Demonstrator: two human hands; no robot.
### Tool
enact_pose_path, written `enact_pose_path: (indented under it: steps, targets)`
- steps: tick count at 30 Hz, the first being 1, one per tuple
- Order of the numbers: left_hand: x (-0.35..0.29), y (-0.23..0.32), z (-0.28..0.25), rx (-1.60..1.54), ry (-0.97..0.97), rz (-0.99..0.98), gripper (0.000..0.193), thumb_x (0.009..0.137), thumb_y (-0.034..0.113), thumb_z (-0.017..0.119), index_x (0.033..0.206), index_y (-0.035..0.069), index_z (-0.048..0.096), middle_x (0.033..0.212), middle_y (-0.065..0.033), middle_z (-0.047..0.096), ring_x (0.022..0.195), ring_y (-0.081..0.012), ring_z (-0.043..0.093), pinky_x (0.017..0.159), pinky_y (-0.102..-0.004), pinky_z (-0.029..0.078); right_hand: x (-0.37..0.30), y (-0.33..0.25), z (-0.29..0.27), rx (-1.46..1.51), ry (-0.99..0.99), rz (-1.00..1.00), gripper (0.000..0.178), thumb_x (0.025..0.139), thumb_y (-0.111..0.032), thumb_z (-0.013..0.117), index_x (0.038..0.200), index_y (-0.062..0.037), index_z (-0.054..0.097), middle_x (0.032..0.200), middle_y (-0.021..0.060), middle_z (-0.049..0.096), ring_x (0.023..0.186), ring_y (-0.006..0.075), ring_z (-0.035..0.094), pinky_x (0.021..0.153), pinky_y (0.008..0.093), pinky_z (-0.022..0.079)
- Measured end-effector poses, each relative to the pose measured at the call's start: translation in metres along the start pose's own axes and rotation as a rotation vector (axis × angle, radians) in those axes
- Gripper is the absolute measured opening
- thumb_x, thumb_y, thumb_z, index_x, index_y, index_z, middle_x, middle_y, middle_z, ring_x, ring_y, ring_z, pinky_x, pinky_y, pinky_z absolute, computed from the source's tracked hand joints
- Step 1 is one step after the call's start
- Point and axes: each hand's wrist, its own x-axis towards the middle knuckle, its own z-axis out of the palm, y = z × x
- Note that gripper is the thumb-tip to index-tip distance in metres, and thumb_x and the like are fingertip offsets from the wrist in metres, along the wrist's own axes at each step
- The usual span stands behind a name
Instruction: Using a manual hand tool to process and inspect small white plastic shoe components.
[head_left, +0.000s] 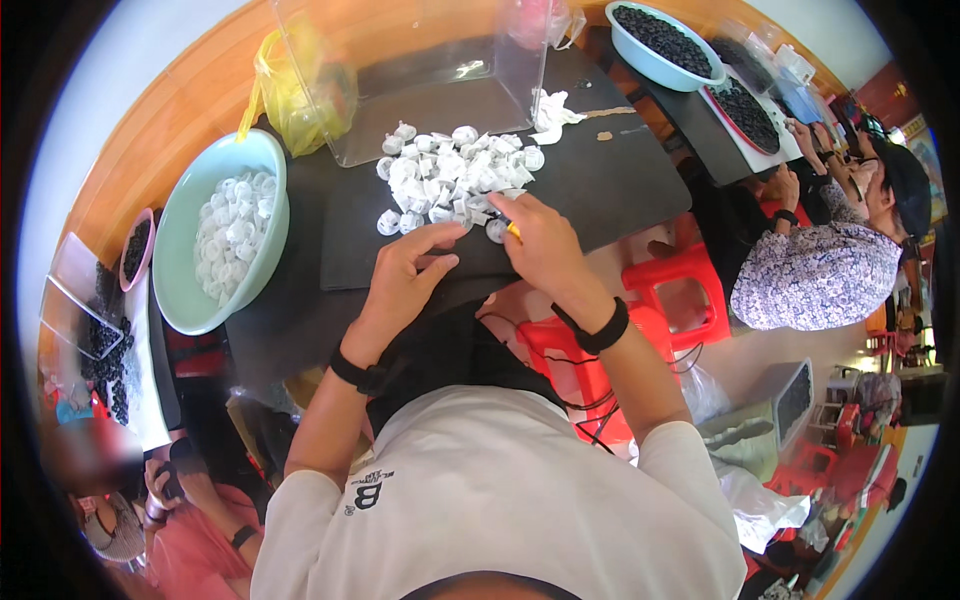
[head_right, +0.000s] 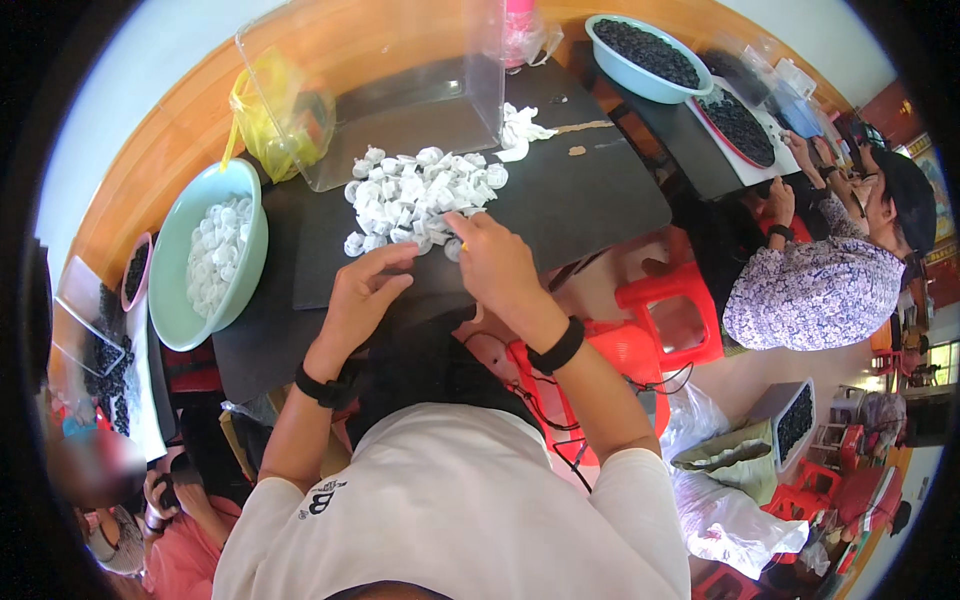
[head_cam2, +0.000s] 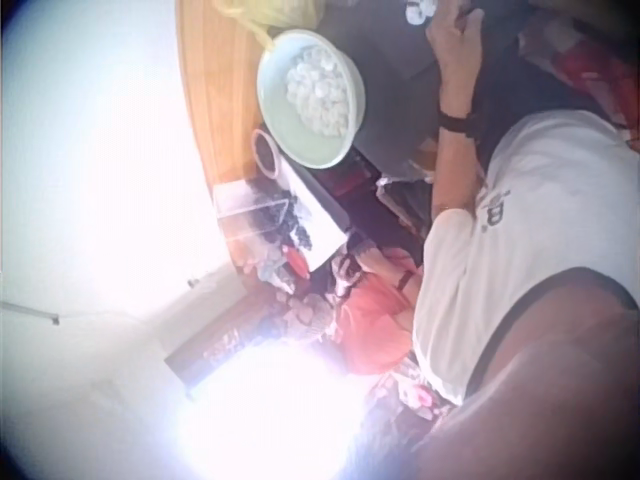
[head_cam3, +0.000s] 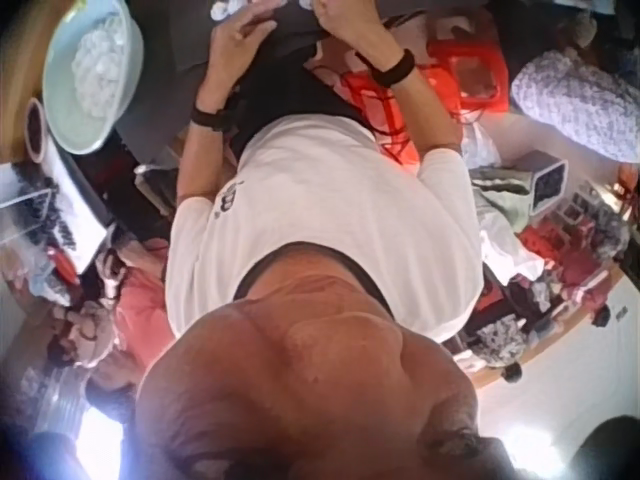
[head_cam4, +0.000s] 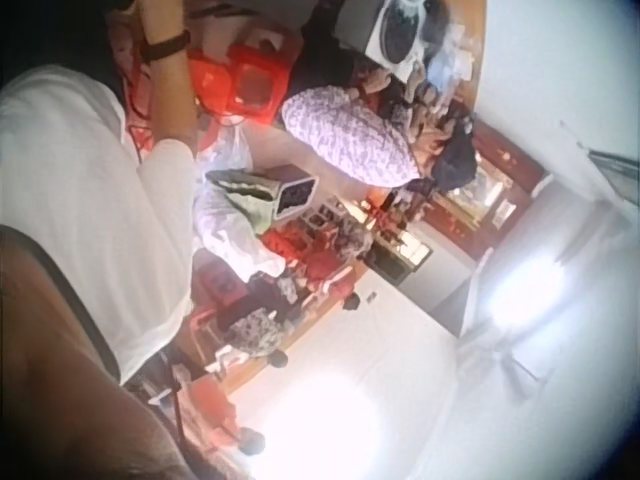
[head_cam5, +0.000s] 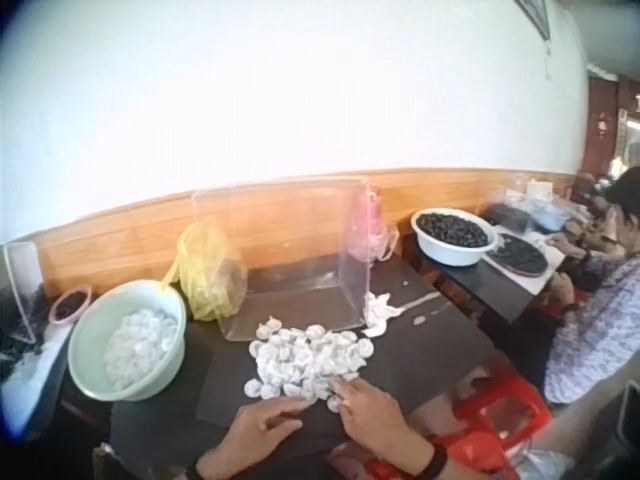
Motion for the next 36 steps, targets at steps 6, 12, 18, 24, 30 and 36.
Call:
enact_pose_path:
  steps: [6,12,18,24,30,36]
  targets:
    - [-0.002,0.001,0.006,-0.130,0.037,-0.084,0.042,0.087,-0.004,0.062,0.129,0.002,0.059,0.124,-0.0076,0.064,0.107,-0.0156,0.062,0.089,-0.0289,0.052,0.004,-0.008,0.003,0.107,0.046,-0.020,0.055,0.081,0.001,0.062,0.133,-0.0125,0.055,0.097,0.0160,0.062,0.089,0.0370,0.060,0.077,0.0433,0.049]
    - [-0.010,-0.009,0.007,-0.164,0.037,-0.104,0.041,0.089,-0.004,0.061,0.130,0.002,0.058,0.125,-0.0077,0.063,0.107,-0.0154,0.062,0.089,-0.0286,0.052,-0.012,-0.003,-0.010,0.108,0.016,0.018,0.053,0.081,-0.002,0.059,0.132,-0.0137,0.055,0.101,0.0167,0.063,0.087,0.0386,0.062,0.075,0.0449,0.051]
    - [-0.006,-0.002,0.018,-0.306,0.057,-0.052,0.040,0.090,-0.002,0.062,0.130,0.000,0.056,0.121,-0.0081,0.065,0.107,-0.0155,0.063,0.090,-0.0287,0.051,-0.025,-0.010,-0.017,0.696,-0.036,0.188,0.063,0.079,-0.004,0.068,0.140,-0.0123,0.052,0.094,0.0069,0.065,0.074,0.0143,0.060,0.069,0.0300,0.051]
    - [-0.010,-0.011,0.018,-0.445,0.046,0.005,0.022,0.090,-0.001,0.066,0.112,0.000,0.068,0.108,-0.0076,0.069,0.098,-0.0131,0.064,0.086,-0.0267,0.051,-0.030,-0.030,-0.006,0.915,-0.256,0.322,0.062,0.084,0.000,0.069,0.142,-0.0100,0.049,0.099,0.0014,0.061,0.076,0.0055,0.055,0.066,0.0202,0.046]
    - [-0.015,-0.008,0.012,-0.372,0.179,-0.016,0.015,0.086,-0.005,0.069,0.101,-0.001,0.069,0.100,-0.0055,0.067,0.092,-0.0110,0.063,0.081,-0.0243,0.051,-0.032,-0.034,0.004,0.416,0.136,-0.046,0.060,0.078,-0.005,0.072,0.135,-0.0081,0.056,0.100,0.0122,0.067,0.072,0.0141,0.062,0.068,0.0281,0.051]
    - [-0.019,-0.008,0.015,-0.372,0.135,0.019,0.019,0.086,-0.005,0.068,0.105,-0.001,0.069,0.106,-0.0057,0.067,0.096,-0.0120,0.063,0.082,-0.0245,0.051,-0.033,-0.044,0.002,0.666,0.035,0.110,0.056,0.078,-0.004,0.073,0.132,-0.0044,0.058,0.101,0.0150,0.068,0.081,0.0162,0.064,0.077,0.0279,0.050]
